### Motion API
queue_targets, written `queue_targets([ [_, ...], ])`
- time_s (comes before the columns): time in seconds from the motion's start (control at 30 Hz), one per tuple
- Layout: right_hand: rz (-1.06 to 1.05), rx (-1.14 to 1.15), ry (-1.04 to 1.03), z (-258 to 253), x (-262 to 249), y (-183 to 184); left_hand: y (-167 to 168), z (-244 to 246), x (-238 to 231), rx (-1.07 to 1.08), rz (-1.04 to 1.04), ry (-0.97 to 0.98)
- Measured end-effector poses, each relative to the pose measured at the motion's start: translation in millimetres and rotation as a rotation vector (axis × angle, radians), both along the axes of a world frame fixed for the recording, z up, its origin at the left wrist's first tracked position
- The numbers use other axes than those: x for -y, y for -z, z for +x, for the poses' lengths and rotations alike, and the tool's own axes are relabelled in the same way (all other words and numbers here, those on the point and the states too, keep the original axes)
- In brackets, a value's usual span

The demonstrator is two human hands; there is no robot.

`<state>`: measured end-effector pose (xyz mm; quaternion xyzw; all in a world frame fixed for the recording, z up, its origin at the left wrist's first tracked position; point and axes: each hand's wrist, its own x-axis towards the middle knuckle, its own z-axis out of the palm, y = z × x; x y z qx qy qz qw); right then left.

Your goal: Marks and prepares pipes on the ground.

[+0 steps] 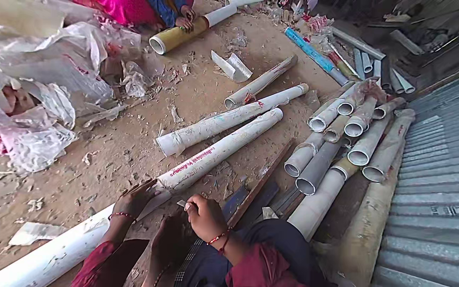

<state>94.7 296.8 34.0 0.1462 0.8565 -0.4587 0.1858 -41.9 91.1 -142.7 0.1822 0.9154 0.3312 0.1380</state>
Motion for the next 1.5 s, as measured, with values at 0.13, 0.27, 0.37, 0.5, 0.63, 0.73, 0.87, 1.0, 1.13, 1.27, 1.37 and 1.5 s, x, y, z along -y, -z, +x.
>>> queue_targets([
  [0.13, -0.015, -0.029, -0.017, 3.2, 4.4, -4.5, 14.4, 11.0, -9.4, -0.181, 0.124, -0.143],
  [0.27, -0.007, -0.037, -0.02, 4.3, 5.9, -3.8, 1.9, 10.2, -15.9, -0.113, 0.049, -0.24],
  [0.37, -0.001, -0.032, -0.013, 4.6, 4.4, -2.0, -9.5, 6.8, -21.1, -0.027, -0.04, -0.307],
  [0.5, -0.013, -0.025, -0.013, 3.9, 4.4, -2.8, -23.6, -6.9, -29.1, 0.125, -0.165, -0.379],
  [0.63, -0.019, -0.011, -0.022, 3.1, 3.0, -2.1, -16.5, -31.1, -16.6, 0.32, 0.06, -0.511],
  [0.73, -0.017, -0.008, -0.023, 3.7, 2.5, -1.3, -7.9, -33.8, 1.4, 0.322, 0.158, -0.34],
  [0.87, -0.014, 0.003, -0.036, 2.5, 2.3, -3.8, -1.8, -26.0, 7.7, 0.334, 0.096, -0.062],
  [1.0, -0.012, 0.001, -0.039, 2.9, 4.1, -3.2, -16.3, -30.3, 4.4, 0.407, -0.108, 0.078],
  [1.13, -0.003, 0.006, -0.04, 2.8, 2.9, -2.2, -20.4, -29.9, -0.6, 0.368, -0.255, 0.1],
  [1.27, -0.004, 0.005, -0.04, 2.6, 4.4, -2.8, -17.2, -13.8, -12.8, 0.201, -0.289, -0.118],
  [1.37, -0.006, 0.004, -0.05, 4.1, 5.3, -2.8, -23.3, -12.1, -21.2, 0.207, -0.348, -0.172],
  [1.5, 0.004, -0.006, -0.033, 3.6, 5.3, -2.7, -20.3, -29.6, -18.9, 0.252, -0.317, -0.267],
])
